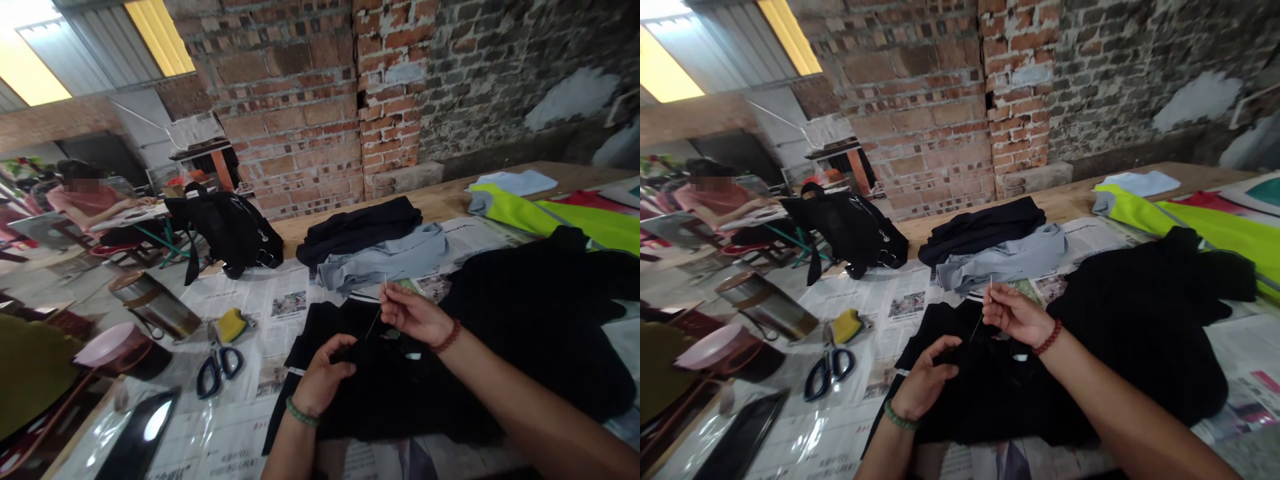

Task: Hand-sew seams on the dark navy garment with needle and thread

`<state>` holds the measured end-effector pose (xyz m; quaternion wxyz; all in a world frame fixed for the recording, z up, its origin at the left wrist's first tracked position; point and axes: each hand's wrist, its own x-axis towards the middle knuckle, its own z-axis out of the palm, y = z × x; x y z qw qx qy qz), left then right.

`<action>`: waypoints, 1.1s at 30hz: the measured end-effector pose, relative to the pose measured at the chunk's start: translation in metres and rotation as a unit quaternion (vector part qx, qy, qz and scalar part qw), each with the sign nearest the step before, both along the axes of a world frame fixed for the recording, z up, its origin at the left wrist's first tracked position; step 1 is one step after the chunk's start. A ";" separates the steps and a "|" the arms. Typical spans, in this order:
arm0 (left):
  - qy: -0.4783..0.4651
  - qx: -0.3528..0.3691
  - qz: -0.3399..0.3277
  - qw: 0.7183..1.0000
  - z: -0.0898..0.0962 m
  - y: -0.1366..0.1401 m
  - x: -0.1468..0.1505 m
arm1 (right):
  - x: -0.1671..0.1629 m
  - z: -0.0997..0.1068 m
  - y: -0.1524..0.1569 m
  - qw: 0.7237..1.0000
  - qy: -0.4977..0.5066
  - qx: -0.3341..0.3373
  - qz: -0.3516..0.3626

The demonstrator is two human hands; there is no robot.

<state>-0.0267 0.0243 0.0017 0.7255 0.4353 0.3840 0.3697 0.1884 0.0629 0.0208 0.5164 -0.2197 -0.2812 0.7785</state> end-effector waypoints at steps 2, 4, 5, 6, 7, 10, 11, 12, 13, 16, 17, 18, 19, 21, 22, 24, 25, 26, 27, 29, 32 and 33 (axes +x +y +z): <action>0.000 -0.027 0.014 1.000 0.000 0.001 -0.001 | 0.001 0.017 0.008 0.999 -0.023 0.026 -0.013; 0.002 -0.050 0.032 0.998 -0.001 0.001 -0.001 | 0.001 0.035 0.016 0.996 -0.043 0.068 -0.033; 0.002 -0.058 0.041 0.997 -0.001 0.001 0.000 | 0.001 0.042 0.020 0.994 -0.051 0.090 -0.045; 0.000 -0.064 0.048 0.997 -0.002 0.002 0.000 | 0.001 0.049 0.024 0.991 -0.058 0.111 -0.056; -0.002 -0.066 0.052 0.996 -0.002 0.002 0.000 | 0.001 0.055 0.027 0.987 -0.065 0.129 -0.066; -0.004 -0.061 0.060 0.996 -0.003 0.003 -0.001 | 0.000 0.066 0.033 0.979 -0.079 0.167 -0.091; -0.003 -0.060 0.065 0.996 -0.004 0.003 -0.001 | -0.001 0.066 0.033 0.977 -0.082 0.171 -0.099; -0.001 -0.060 0.072 0.996 -0.004 0.004 -0.001 | -0.002 0.066 0.031 0.976 -0.084 0.171 -0.107; 0.001 -0.060 0.081 0.995 -0.005 0.004 -0.001 | -0.005 0.063 0.027 0.975 -0.089 0.169 -0.111; 0.004 -0.067 0.111 0.992 -0.005 0.005 0.000 | -0.018 0.048 0.004 0.974 -0.126 0.159 -0.100; 0.005 -0.067 0.120 0.991 -0.005 0.005 0.000 | -0.023 0.040 -0.006 0.972 -0.148 0.156 -0.092; 0.006 -0.065 0.126 0.990 -0.004 0.005 0.000 | -0.027 0.031 -0.017 0.970 -0.174 0.149 -0.086; 0.008 -0.061 0.130 0.990 -0.004 0.005 0.000 | -0.031 0.022 -0.027 0.966 -0.202 0.141 -0.081; 0.015 -0.051 0.130 0.990 -0.002 0.005 0.000 | -0.035 0.006 -0.047 0.959 -0.243 0.118 -0.087; 0.020 -0.046 0.126 0.991 -0.001 0.004 0.000 | -0.034 0.000 -0.055 0.960 -0.244 0.105 -0.093; 0.031 -0.040 0.118 0.992 0.000 0.004 -0.001 | -0.026 -0.007 -0.068 0.965 -0.217 0.082 -0.118; 0.036 -0.038 0.115 0.992 0.000 0.004 -0.001 | -0.020 -0.008 -0.073 0.968 -0.199 0.076 -0.135; 0.041 -0.036 0.111 0.992 0.000 0.003 -0.001 | -0.013 -0.007 -0.078 0.968 -0.185 0.073 -0.153; 0.045 -0.034 0.107 0.993 0.001 0.003 -0.001 | -0.005 -0.005 -0.081 0.967 -0.177 0.073 -0.171; 0.053 -0.029 0.097 0.993 0.001 0.003 -0.001 | 0.010 0.003 -0.087 0.961 -0.175 0.080 -0.201; 0.060 -0.016 0.097 0.993 0.002 0.002 -0.001 | 0.026 0.015 -0.097 0.956 -0.151 0.094 -0.235; 0.060 -0.011 0.099 0.993 0.003 0.002 -0.001 | 0.028 0.018 -0.100 0.958 -0.131 0.096 -0.235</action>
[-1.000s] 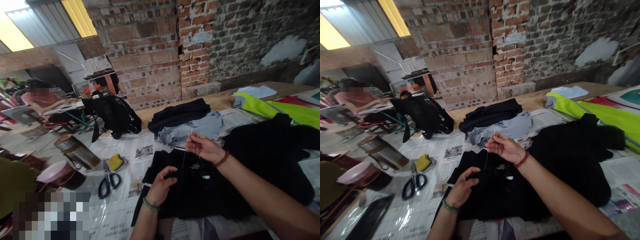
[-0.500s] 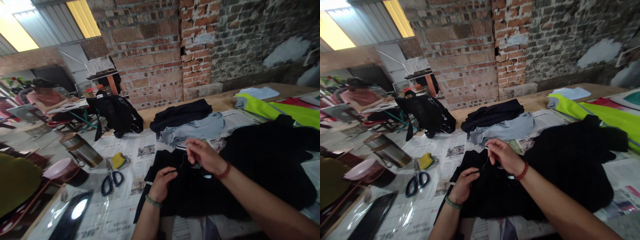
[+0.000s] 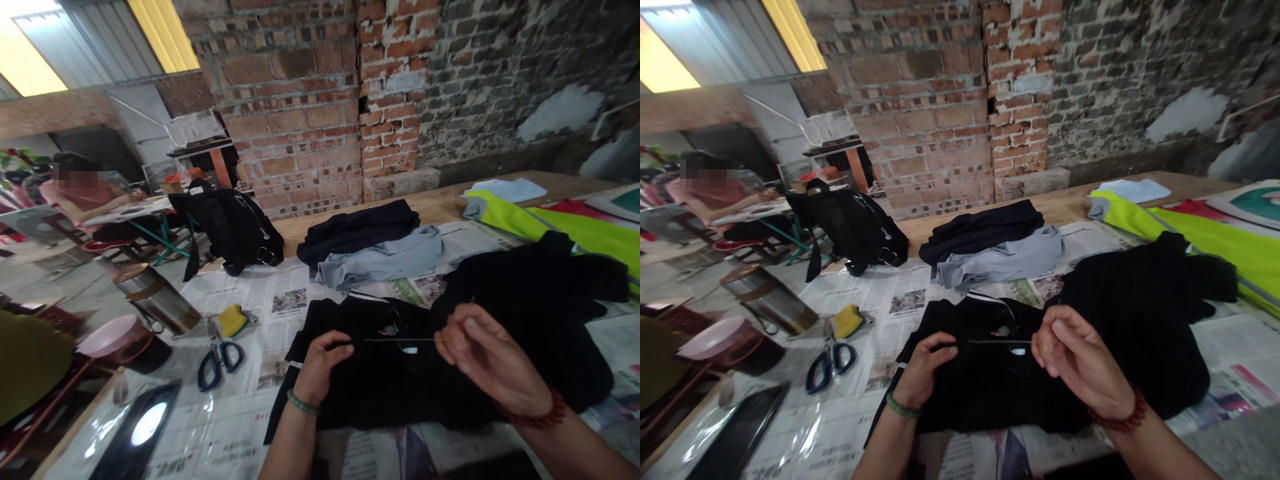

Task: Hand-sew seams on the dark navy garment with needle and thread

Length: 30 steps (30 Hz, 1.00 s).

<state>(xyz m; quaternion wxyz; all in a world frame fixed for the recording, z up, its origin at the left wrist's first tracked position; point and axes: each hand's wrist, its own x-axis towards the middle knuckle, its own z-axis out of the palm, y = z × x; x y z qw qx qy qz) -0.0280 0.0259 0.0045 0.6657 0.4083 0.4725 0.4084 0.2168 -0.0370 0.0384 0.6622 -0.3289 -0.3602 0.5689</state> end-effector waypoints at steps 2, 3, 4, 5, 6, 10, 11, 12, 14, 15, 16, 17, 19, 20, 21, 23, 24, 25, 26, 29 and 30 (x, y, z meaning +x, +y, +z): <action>0.001 0.009 0.002 1.000 0.001 -0.001 0.000 | -0.001 0.001 -0.006 0.998 0.040 -0.001 0.052; 0.002 0.014 0.003 1.000 0.002 -0.001 0.001 | -0.005 0.000 -0.008 0.994 0.047 -0.014 0.102; 0.005 0.020 0.005 1.000 0.003 -0.002 0.001 | -0.012 -0.002 -0.009 0.986 0.038 -0.035 0.159; 0.011 0.029 0.009 0.999 0.004 -0.003 0.001 | -0.020 -0.004 -0.009 0.975 0.012 -0.061 0.211; 0.020 0.039 0.013 0.999 0.004 -0.004 0.002 | -0.029 -0.007 -0.009 0.964 -0.030 -0.088 0.251; 0.081 0.107 0.035 0.990 0.005 -0.010 0.005 | -0.068 -0.016 -0.002 0.939 -0.199 -0.140 0.243; 0.098 0.129 0.039 0.986 0.006 -0.011 0.006 | -0.074 -0.017 0.001 0.938 -0.221 -0.143 0.226; 0.116 0.153 0.043 0.980 0.006 -0.013 0.007 | -0.079 -0.018 0.003 0.938 -0.235 -0.145 0.210; 0.150 0.200 0.041 0.967 0.007 -0.015 0.009 | -0.083 -0.021 0.006 0.941 -0.247 -0.144 0.183; 0.162 0.221 0.039 0.961 0.008 -0.016 0.009 | -0.084 -0.022 0.007 0.941 -0.250 -0.144 0.174; 0.171 0.238 0.037 0.955 0.008 -0.017 0.010 | -0.084 -0.023 0.008 0.942 -0.253 -0.144 0.168; 0.178 0.252 0.035 0.951 0.008 -0.017 0.010 | -0.083 -0.023 0.009 0.942 -0.255 -0.143 0.166; 0.186 0.270 0.031 0.944 0.009 -0.018 0.010 | -0.083 -0.024 0.009 0.941 -0.257 -0.145 0.165; 0.189 0.277 0.029 0.942 0.009 -0.018 0.010 | -0.082 -0.025 0.009 0.941 -0.257 -0.146 0.165; 0.193 0.285 0.027 0.939 0.009 -0.017 0.010 | -0.083 -0.025 0.009 0.941 -0.257 -0.147 0.164; 0.201 0.302 0.019 0.932 0.009 -0.018 0.010 | -0.083 -0.025 0.009 0.940 -0.260 -0.151 0.160; 0.206 0.312 0.015 0.927 0.009 -0.018 0.010 | -0.084 -0.026 0.009 0.939 -0.262 -0.153 0.159; 0.210 0.324 0.011 0.922 0.010 -0.018 0.011 | -0.085 -0.026 0.010 0.939 -0.264 -0.156 0.157; 0.214 0.335 0.006 0.918 0.010 -0.018 0.011 | -0.085 -0.027 0.010 0.938 -0.267 -0.158 0.153; 0.222 0.361 -0.002 0.906 0.012 -0.019 0.011 | -0.087 -0.030 0.012 0.939 -0.290 -0.140 0.124; 0.225 0.366 -0.003 0.903 0.012 -0.018 0.011 | -0.088 -0.031 0.012 0.939 -0.301 -0.124 0.111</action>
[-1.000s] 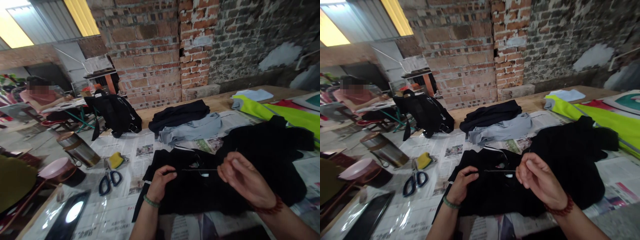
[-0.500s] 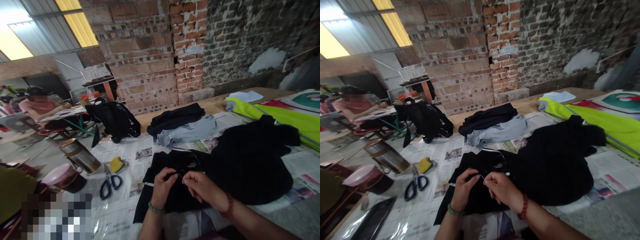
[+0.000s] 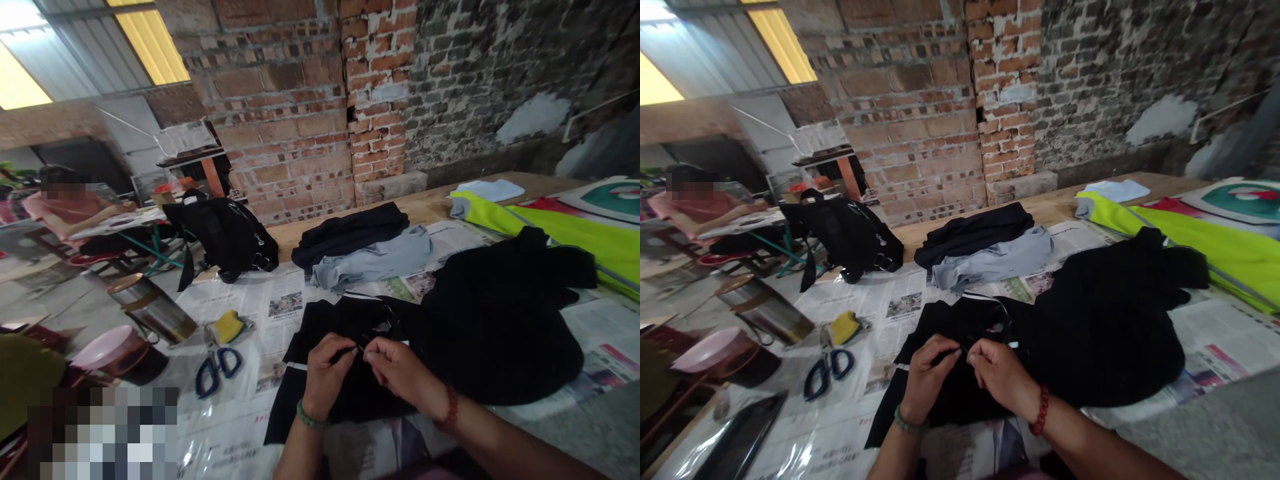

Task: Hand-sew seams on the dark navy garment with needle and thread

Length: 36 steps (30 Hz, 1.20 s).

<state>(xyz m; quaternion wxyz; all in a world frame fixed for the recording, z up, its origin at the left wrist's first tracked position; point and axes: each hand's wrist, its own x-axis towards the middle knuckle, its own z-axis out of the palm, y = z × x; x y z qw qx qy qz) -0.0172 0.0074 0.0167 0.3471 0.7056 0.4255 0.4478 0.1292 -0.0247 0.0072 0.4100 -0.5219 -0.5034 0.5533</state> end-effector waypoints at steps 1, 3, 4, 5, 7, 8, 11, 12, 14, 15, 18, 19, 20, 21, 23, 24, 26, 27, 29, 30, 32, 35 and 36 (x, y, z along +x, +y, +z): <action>0.003 0.005 -0.001 1.000 0.000 0.000 0.000 | 0.000 -0.001 0.000 1.000 -0.008 0.021 -0.004; 0.010 0.013 -0.008 1.000 0.000 0.001 -0.001 | -0.001 -0.003 0.001 0.999 -0.019 0.047 -0.005; 0.013 0.019 -0.013 1.000 -0.001 0.001 -0.001 | -0.001 -0.004 0.001 0.998 -0.023 0.051 -0.005; 0.015 0.027 -0.017 0.999 -0.001 0.001 -0.001 | -0.001 -0.004 0.001 0.998 -0.025 0.050 -0.005; 0.021 0.051 -0.029 0.998 -0.002 0.002 -0.001 | 0.000 -0.006 0.001 0.998 -0.031 0.048 -0.008; 0.024 0.065 -0.034 0.997 -0.003 0.002 0.000 | 0.001 -0.006 0.000 0.998 -0.035 0.049 -0.009; 0.036 0.101 -0.044 0.993 -0.005 0.000 0.002 | 0.002 -0.009 0.000 0.998 -0.046 0.045 -0.011; 0.040 0.110 -0.048 0.992 -0.006 0.000 0.003 | 0.002 -0.010 0.000 0.998 -0.049 0.045 -0.012; 0.046 0.121 -0.059 0.990 -0.007 -0.002 0.005 | 0.003 -0.011 0.001 0.997 -0.056 0.054 -0.018; 0.047 0.121 -0.064 0.989 -0.008 -0.002 0.006 | 0.004 -0.011 0.001 0.996 -0.061 0.061 -0.021; 0.046 0.106 -0.060 0.992 -0.010 -0.002 0.008 | 0.005 -0.010 0.001 0.996 -0.066 0.066 -0.012; 0.044 0.099 -0.055 0.993 -0.011 -0.002 0.007 | 0.005 -0.009 0.001 0.996 -0.060 0.062 -0.001; 0.042 0.094 -0.050 0.993 -0.011 -0.001 0.007 | 0.005 -0.008 0.000 0.997 -0.052 0.059 0.006; 0.038 0.091 -0.045 0.994 -0.011 0.000 0.007 | 0.005 -0.007 0.000 0.997 -0.045 0.060 0.008; 0.029 0.086 -0.033 0.995 -0.012 0.001 0.006 | 0.004 -0.006 -0.001 0.997 -0.041 0.072 -0.007; 0.023 0.083 -0.028 0.996 -0.012 0.001 0.006 | 0.004 -0.005 -0.002 0.995 -0.045 0.084 -0.020; 0.015 0.071 -0.037 0.997 -0.013 0.001 0.006 | 0.003 -0.004 -0.002 0.991 -0.060 0.112 -0.039; 0.013 0.062 -0.050 0.997 -0.014 0.001 0.007 | 0.002 -0.003 -0.002 0.989 -0.069 0.125 -0.042; 0.011 0.043 -0.068 0.997 -0.014 0.000 0.008 | 0.004 -0.001 -0.001 0.985 -0.090 0.142 -0.037; 0.009 0.032 -0.066 0.997 -0.014 -0.001 0.008 | 0.005 0.001 0.000 0.983 -0.105 0.148 -0.026; 0.001 0.008 -0.037 0.999 -0.013 -0.001 0.008 | 0.013 0.007 0.001 0.976 -0.142 0.165 -0.004; -0.018 -0.038 0.000 0.999 -0.012 -0.001 0.006 | 0.030 0.018 0.008 0.953 -0.200 0.221 -0.061; -0.026 -0.052 0.003 0.998 -0.012 -0.001 0.006 | 0.036 0.020 0.011 0.943 -0.205 0.240 -0.101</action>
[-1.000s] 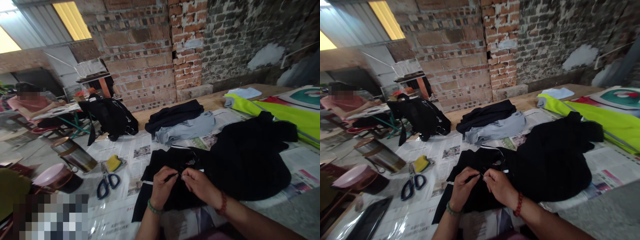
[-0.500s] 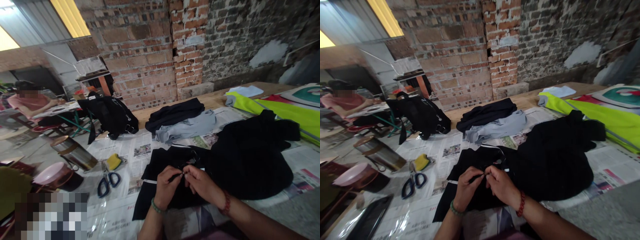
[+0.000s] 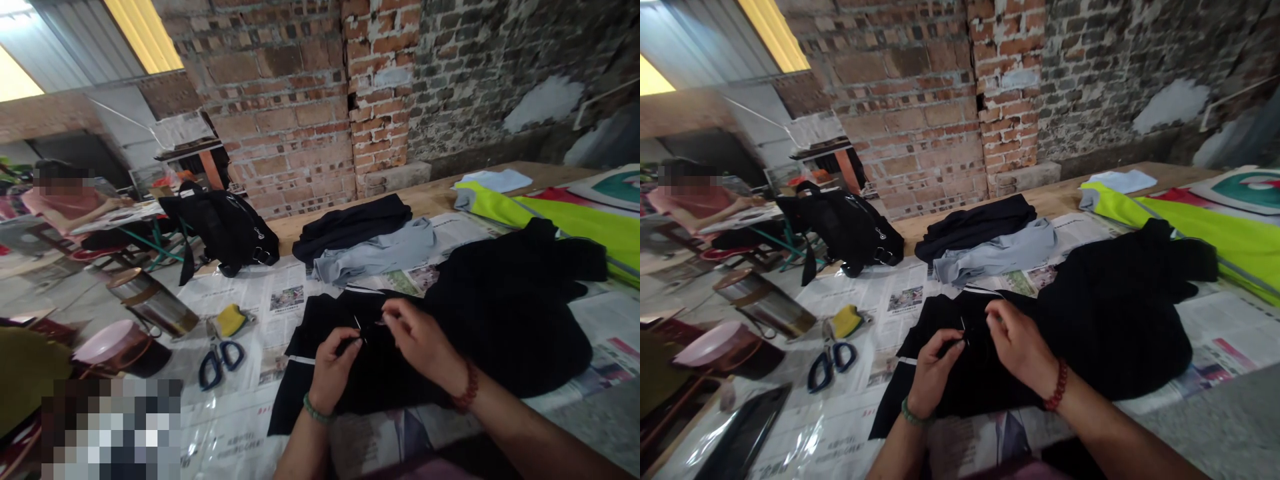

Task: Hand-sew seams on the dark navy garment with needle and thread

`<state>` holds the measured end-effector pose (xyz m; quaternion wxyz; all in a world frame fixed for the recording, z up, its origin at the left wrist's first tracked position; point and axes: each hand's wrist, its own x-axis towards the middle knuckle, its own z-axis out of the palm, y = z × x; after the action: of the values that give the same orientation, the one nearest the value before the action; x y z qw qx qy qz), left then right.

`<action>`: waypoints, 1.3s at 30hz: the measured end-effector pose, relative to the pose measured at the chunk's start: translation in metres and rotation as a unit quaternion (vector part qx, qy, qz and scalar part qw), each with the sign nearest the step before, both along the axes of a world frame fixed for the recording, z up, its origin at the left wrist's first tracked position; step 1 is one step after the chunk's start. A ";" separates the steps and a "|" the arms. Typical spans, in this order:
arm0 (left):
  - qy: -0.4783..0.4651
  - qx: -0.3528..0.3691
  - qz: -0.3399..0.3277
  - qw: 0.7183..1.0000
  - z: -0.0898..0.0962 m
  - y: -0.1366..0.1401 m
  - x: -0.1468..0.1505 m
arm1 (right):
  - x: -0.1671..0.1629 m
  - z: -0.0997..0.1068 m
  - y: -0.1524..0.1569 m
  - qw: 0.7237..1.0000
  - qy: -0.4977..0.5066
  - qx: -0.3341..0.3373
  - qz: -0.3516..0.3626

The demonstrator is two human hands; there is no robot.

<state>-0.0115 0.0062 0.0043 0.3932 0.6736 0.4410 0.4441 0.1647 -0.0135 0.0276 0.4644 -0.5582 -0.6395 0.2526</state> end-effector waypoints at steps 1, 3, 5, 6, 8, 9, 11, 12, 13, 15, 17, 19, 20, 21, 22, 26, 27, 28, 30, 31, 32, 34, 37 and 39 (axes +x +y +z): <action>-0.008 -0.014 -0.002 1.000 0.000 0.000 0.000 | 0.004 0.002 0.004 0.999 0.013 0.018 -0.024; -0.020 -0.037 -0.011 0.999 -0.001 0.001 -0.001 | 0.008 0.003 0.011 0.998 0.068 -0.001 0.001; -0.023 -0.050 -0.016 0.998 -0.002 0.001 -0.001 | 0.004 0.000 0.016 0.981 0.139 -0.085 0.100; -0.021 -0.053 -0.016 0.998 -0.002 0.001 -0.001 | 0.000 -0.002 0.017 0.966 0.172 -0.129 0.142; -0.011 -0.046 -0.012 0.999 -0.002 0.002 -0.002 | -0.007 -0.006 0.016 0.944 0.223 -0.175 0.171; -0.004 -0.037 -0.007 0.999 -0.002 0.002 -0.002 | -0.009 -0.009 0.015 0.939 0.244 -0.177 0.163; 0.017 -0.014 0.005 1.000 -0.002 0.002 -0.001 | -0.011 -0.012 0.012 0.937 0.276 -0.163 0.140; 0.029 0.000 0.012 1.000 -0.002 0.002 0.000 | -0.011 -0.014 0.010 0.936 0.287 -0.152 0.134; 0.043 0.015 0.016 0.999 -0.002 0.002 0.000 | -0.009 -0.016 0.008 0.937 0.292 -0.138 0.135; 0.070 0.050 0.023 0.996 -0.002 0.001 0.002 | -0.008 -0.019 0.003 0.945 0.283 -0.095 0.134; 0.094 0.093 0.029 0.991 -0.003 0.000 0.003 | -0.009 -0.023 -0.003 0.958 0.260 -0.046 0.116; 0.115 0.145 0.039 0.982 -0.006 -0.001 0.004 | -0.013 -0.025 -0.010 0.959 0.266 -0.035 0.088; 0.126 0.172 0.045 0.976 -0.007 -0.002 0.004 | -0.016 -0.026 -0.013 0.953 0.290 -0.048 0.070; 0.138 0.199 0.049 0.969 -0.008 -0.002 0.003 | -0.020 -0.026 -0.014 0.942 0.324 -0.072 0.054; 0.150 0.226 0.051 0.961 -0.009 -0.003 0.003 | -0.023 -0.026 -0.016 0.926 0.361 -0.101 0.038; 0.180 0.312 0.054 0.931 -0.014 -0.006 0.005 | -0.028 -0.027 -0.013 0.860 0.457 -0.224 0.043; 0.181 0.326 0.056 0.926 -0.016 -0.007 0.007 | -0.028 -0.027 -0.011 0.847 0.467 -0.246 0.064; 0.179 0.336 0.060 0.923 -0.017 -0.007 0.008 | -0.027 -0.028 -0.010 0.837 0.474 -0.261 0.085; 0.171 0.345 0.073 0.920 -0.018 -0.008 0.010 | -0.027 -0.028 -0.008 0.825 0.481 -0.273 0.112; 0.165 0.345 0.080 0.921 -0.018 -0.009 0.011 | -0.026 -0.028 -0.007 0.825 0.483 -0.273 0.113; 0.160 0.341 0.086 0.922 -0.018 -0.009 0.012 | -0.026 -0.028 -0.006 0.827 0.483 -0.268 0.107; 0.151 0.325 0.082 0.930 -0.016 -0.008 0.011 | -0.026 -0.027 -0.005 0.836 0.481 -0.249 0.086; 0.130 0.275 0.052 0.951 -0.010 -0.005 0.009 | -0.024 -0.026 -0.001 0.855 0.468 -0.216 0.062; 0.114 0.240 0.036 0.963 -0.006 -0.003 0.007 | -0.023 -0.026 0.001 0.860 0.461 -0.211 0.061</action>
<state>-0.0040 0.0029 -0.0018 0.1508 0.7781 0.3868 0.4714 0.1419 -0.0129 0.0018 0.5610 -0.4225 -0.3169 0.6374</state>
